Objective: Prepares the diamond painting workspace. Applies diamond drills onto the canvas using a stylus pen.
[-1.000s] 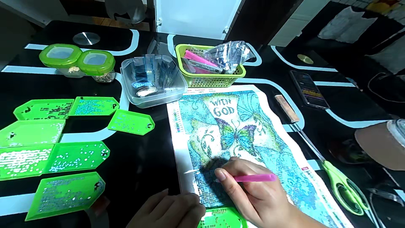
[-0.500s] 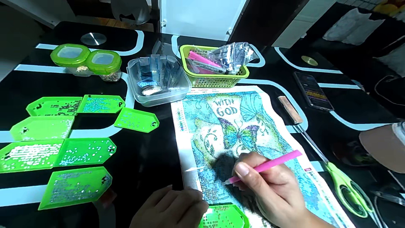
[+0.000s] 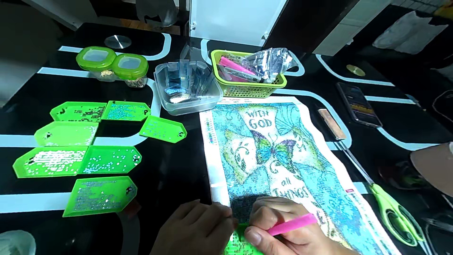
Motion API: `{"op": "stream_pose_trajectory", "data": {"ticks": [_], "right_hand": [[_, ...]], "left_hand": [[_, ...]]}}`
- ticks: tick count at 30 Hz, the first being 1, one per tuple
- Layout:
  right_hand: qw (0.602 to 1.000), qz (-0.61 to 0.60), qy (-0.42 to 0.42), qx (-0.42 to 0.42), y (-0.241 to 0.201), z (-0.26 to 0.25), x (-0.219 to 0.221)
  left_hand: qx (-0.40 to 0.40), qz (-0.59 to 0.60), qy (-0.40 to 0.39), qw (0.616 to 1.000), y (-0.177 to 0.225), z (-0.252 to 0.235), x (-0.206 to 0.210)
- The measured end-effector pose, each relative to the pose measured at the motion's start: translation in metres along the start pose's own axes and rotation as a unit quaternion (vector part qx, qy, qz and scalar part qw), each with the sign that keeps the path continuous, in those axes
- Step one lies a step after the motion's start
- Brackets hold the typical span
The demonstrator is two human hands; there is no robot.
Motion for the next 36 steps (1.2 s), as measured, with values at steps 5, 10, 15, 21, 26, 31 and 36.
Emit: {"op": "stream_pose_trajectory", "data": {"ticks": [5,10,15,21,26,31,36], "right_hand": [[1.0,0.018,-0.007,-0.004,0.0,0.001,0.001],[1.0,-0.018,0.009,0.011,0.002,0.0,-0.004],[0.997,-0.056,0.038,0.036,0.008,0.001,-0.008],[0.96,-0.086,0.206,0.167,0.04,0.005,-0.045],[0.966,-0.032,0.203,0.159,0.044,0.005,-0.045],[0.972,0.006,0.184,0.146,0.043,0.004,-0.043],[0.974,0.018,0.176,0.145,0.041,0.002,-0.042]], "left_hand": [[0.005,-0.009,0.005,1.0,0.0,0.0,0.001],[0.005,-0.007,0.001,1.0,0.0,0.0,0.001],[0.004,0.0,-0.006,1.0,-0.001,-0.001,0.001],[-0.003,0.015,-0.02,1.0,0.0,-0.002,0.0],[-0.004,0.021,-0.028,0.999,0.0,-0.002,0.0],[-0.005,0.022,-0.026,0.999,0.0,-0.002,0.0],[-0.008,0.02,-0.028,0.999,0.0,-0.002,-0.001]]}}
Point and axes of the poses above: each hand's wrist, its own z-axis away from the middle knuckle, its own x-axis out of the palm, y = z × x, the point moved 8 cm from there along -z, towards the middle knuckle
